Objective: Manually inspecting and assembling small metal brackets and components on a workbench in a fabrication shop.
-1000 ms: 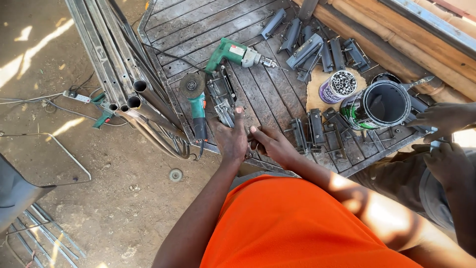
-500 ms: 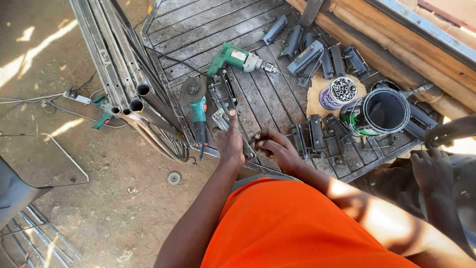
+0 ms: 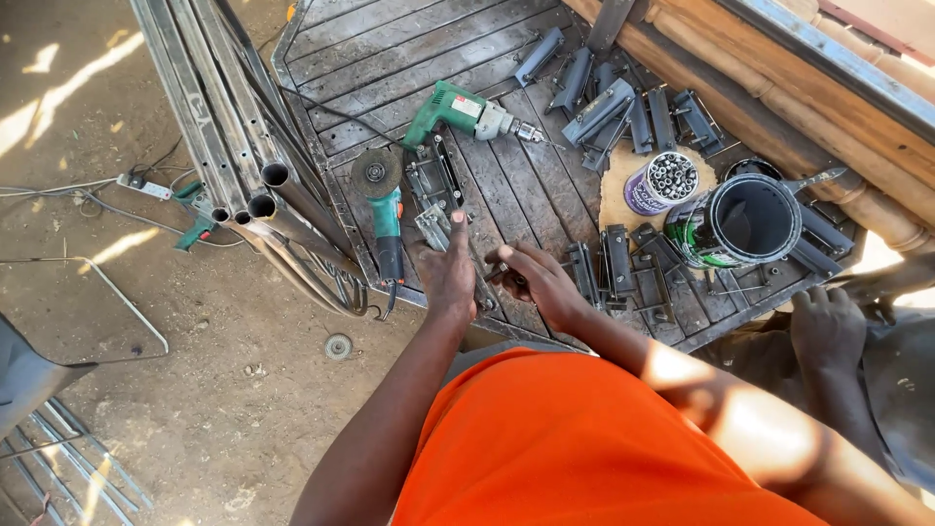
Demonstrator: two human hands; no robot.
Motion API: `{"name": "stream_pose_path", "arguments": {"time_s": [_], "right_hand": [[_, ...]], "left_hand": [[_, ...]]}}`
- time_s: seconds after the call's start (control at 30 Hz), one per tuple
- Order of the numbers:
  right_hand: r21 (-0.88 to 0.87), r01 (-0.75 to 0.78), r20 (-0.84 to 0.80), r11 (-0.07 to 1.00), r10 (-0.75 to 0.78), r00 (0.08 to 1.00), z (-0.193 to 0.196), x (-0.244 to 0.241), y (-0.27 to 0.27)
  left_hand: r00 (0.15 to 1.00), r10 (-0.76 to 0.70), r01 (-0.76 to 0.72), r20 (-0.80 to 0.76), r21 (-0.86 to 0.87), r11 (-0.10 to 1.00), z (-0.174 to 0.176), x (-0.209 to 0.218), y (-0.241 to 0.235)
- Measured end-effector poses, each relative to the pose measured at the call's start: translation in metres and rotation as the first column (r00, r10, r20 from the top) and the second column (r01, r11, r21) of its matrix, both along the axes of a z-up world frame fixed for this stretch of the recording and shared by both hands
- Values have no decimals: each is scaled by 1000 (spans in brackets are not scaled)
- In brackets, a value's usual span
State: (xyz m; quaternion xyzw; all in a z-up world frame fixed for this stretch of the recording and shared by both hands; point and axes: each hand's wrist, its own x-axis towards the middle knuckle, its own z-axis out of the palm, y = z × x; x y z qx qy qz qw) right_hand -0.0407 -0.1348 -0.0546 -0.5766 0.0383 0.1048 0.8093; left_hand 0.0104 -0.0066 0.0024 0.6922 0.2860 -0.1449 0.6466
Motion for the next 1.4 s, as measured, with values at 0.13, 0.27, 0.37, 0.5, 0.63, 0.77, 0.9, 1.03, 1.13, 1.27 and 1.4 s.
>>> {"name": "stream_pose_path", "arguments": {"time_s": [0.13,0.27,0.37,0.5,0.63,0.77,0.9,1.03,1.13,1.27,1.4], "right_hand": [[-20,-19,-27,1000,18,999,-20,-4,-9],[40,21,-117,999,-16,993,-18,-5,-7],[53,4,-87,999,0,996,-27,-2,-5],[90,0,-132,996,12,991,-32,-5,-5],[157,27,-208,987,6,978,-27,-2,-7],[180,9,-133,984,15,991,-36,1,-10],[176,33,-199,984,3,980,-22,1,-4],[133,-44,-88,990,56,995,-52,7,-14],[202,-10,-126,979,36,991,-49,3,-14],[109,-20,-136,994,35,990,-43,3,-11],[148,4,-156,989,19,988,-43,5,-13]], "left_hand": [[1000,-1,1,0,-15,1000,-12,1,2],[999,-27,28,-24,65,997,-7,1,3],[999,-40,42,-25,60,997,-6,-1,1],[999,-30,32,-45,57,998,-6,-2,1],[997,-44,48,-71,69,996,3,-5,-1],[999,-36,39,-27,84,996,-9,-3,1],[999,-37,40,-33,100,994,9,-4,1],[999,-44,46,-26,77,996,-12,5,1],[998,-57,60,-30,101,993,-10,1,-1],[998,-63,65,-25,84,994,-21,2,-3],[998,-58,60,-17,98,993,-28,7,-2]]}}
